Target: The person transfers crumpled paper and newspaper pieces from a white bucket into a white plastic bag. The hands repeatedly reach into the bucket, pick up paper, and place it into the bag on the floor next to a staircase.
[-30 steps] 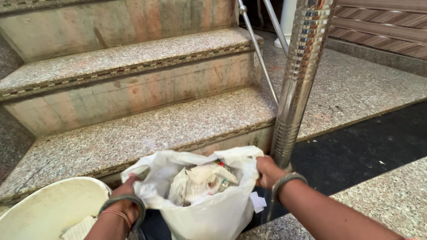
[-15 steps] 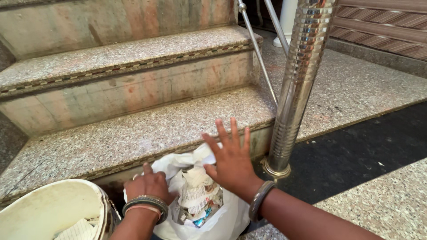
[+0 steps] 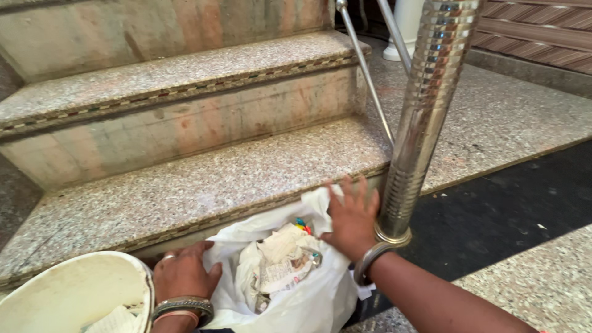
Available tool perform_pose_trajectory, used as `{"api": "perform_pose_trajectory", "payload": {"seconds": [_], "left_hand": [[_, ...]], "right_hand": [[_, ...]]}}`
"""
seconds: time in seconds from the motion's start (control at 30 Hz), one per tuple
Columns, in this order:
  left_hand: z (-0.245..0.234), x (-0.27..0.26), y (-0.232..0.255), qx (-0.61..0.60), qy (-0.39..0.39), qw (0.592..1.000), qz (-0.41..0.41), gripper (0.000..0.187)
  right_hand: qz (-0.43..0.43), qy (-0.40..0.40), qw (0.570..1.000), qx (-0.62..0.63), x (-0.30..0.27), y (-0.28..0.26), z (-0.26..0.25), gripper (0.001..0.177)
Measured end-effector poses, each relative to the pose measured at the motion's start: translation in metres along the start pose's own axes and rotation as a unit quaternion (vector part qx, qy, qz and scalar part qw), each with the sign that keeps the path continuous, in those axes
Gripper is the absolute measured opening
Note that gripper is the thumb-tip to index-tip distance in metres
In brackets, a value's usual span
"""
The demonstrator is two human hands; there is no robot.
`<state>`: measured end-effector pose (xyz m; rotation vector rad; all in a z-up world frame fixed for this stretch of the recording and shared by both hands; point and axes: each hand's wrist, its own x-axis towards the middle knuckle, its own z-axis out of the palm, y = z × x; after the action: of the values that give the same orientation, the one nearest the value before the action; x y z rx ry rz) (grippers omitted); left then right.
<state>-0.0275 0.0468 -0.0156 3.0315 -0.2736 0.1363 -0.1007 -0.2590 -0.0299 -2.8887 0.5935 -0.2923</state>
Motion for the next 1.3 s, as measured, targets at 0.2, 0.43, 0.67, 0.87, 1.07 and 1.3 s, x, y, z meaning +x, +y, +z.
{"api": "perform_pose_trajectory", "payload": {"seconds": [0.2, 0.43, 0.67, 0.87, 1.07, 1.3], "left_hand": [[0.067, 0.032, -0.018, -0.436, -0.033, 0.899, -0.035, 0.075], [0.081, 0.081, -0.034, -0.808, -0.032, 0.574, -0.131, 0.075], [0.071, 0.050, -0.017, -0.553, -0.038, 0.832, -0.014, 0.064], [0.006, 0.027, 0.032, -0.082, 0.029, 0.996, 0.006, 0.063], [0.022, 0.041, 0.035, -0.120, -0.085, 0.988, -0.047, 0.062], [0.128, 0.102, -0.023, -0.632, 0.069, 0.764, -0.116, 0.035]], "right_hand": [[0.083, -0.181, 0.830, 0.521, 0.037, 0.035, 0.083, 0.044], [0.204, -0.125, 0.622, 0.745, 0.060, 0.045, 0.091, 0.035], [0.097, -0.095, 0.767, 0.627, 0.046, 0.060, 0.120, 0.046], [0.051, 0.154, 0.958, 0.236, 0.032, 0.015, 0.064, 0.076], [0.091, -0.082, 0.973, 0.194, 0.034, 0.005, 0.055, 0.054], [0.204, -0.086, 0.617, 0.756, 0.103, 0.038, 0.126, 0.034]]}}
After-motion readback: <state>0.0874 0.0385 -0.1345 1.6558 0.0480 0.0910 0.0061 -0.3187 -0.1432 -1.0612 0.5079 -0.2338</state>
